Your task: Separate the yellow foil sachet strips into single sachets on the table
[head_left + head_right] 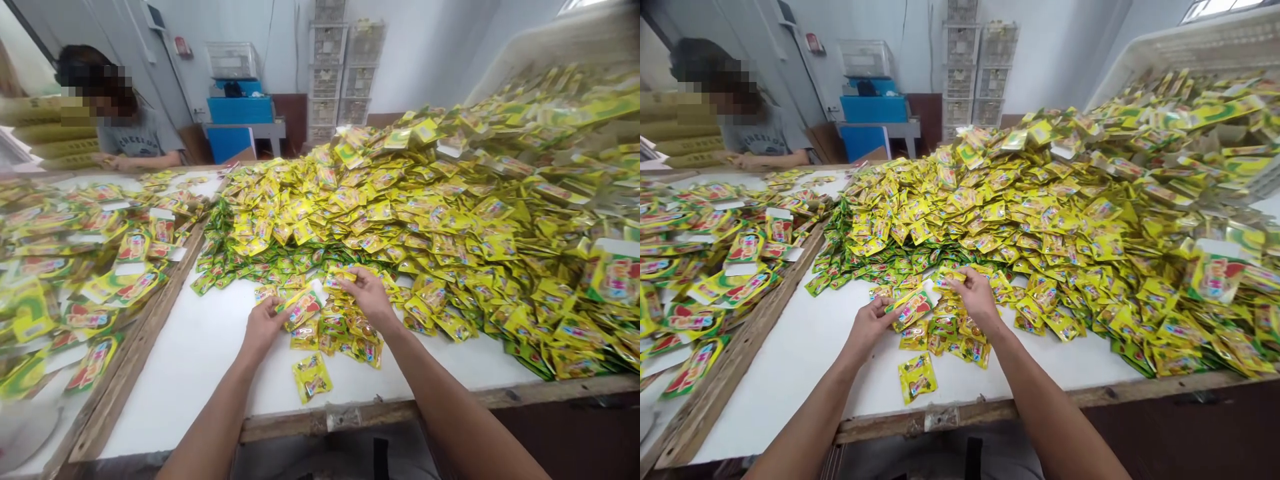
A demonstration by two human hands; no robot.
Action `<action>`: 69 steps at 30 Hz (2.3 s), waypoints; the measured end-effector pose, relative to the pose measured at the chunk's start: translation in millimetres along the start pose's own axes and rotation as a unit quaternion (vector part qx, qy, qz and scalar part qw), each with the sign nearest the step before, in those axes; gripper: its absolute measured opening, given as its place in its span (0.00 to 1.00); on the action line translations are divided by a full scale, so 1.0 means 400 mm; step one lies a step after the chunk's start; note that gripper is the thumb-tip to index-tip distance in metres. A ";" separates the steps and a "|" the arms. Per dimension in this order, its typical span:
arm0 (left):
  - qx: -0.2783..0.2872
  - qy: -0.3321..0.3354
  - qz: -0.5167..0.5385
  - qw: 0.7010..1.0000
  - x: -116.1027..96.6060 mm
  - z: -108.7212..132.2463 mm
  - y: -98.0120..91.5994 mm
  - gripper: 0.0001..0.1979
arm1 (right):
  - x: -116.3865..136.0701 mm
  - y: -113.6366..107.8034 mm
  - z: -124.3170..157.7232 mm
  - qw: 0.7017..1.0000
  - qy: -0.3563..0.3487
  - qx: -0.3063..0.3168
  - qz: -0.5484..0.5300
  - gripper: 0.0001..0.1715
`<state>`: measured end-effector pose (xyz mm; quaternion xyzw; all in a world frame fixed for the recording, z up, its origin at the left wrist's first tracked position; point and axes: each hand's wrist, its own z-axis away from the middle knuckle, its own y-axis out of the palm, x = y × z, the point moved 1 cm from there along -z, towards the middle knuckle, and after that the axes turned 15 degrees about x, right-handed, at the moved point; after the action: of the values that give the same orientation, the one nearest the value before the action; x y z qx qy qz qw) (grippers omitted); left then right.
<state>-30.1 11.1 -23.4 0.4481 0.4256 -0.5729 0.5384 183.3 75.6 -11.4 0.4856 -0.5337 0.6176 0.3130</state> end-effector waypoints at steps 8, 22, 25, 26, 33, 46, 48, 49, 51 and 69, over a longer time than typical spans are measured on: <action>0.041 -0.005 0.092 0.995 -0.006 0.007 0.001 0.22 | 0.009 -0.008 0.001 0.979 0.022 0.200 0.013 0.17; -0.053 -0.022 0.189 0.980 -0.008 0.000 -0.021 0.24 | 0.038 0.014 -0.085 0.931 -0.092 0.199 0.292 0.28; -0.083 -0.012 0.174 0.981 0.006 -0.007 -0.031 0.24 | 0.014 0.027 -0.094 0.889 -0.078 0.228 0.388 0.23; -0.088 -0.013 0.168 0.982 0.010 -0.009 -0.033 0.24 | 0.008 0.031 -0.094 0.888 -0.071 0.218 0.399 0.22; -0.094 -0.012 0.178 0.980 0.008 -0.010 -0.038 0.24 | -0.004 0.030 -0.094 0.915 -0.082 0.163 0.360 0.22; -0.039 0.009 0.160 0.986 -0.005 -0.002 -0.025 0.28 | 0.022 0.049 -0.056 0.987 -0.018 0.160 -0.002 0.08; -0.035 0.004 0.170 0.985 -0.007 0.000 -0.021 0.29 | 0.031 0.056 -0.051 0.986 -0.022 0.164 -0.015 0.07; -0.030 0.000 0.176 0.984 -0.008 0.000 -0.019 0.29 | 0.036 0.057 -0.049 0.985 -0.021 0.165 -0.037 0.08; -0.018 -0.007 0.192 0.981 -0.010 0.001 -0.015 0.28 | 0.049 0.059 -0.045 0.981 -0.010 0.172 -0.089 0.10; 0.008 0.002 0.241 0.970 -0.023 0.008 -0.007 0.25 | 0.061 0.061 -0.033 0.991 -0.048 0.121 0.024 0.15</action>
<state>-33.0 10.3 -13.5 0.5431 0.3016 -0.4287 0.6560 149.7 79.3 3.2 0.5365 -0.4806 0.6608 0.2110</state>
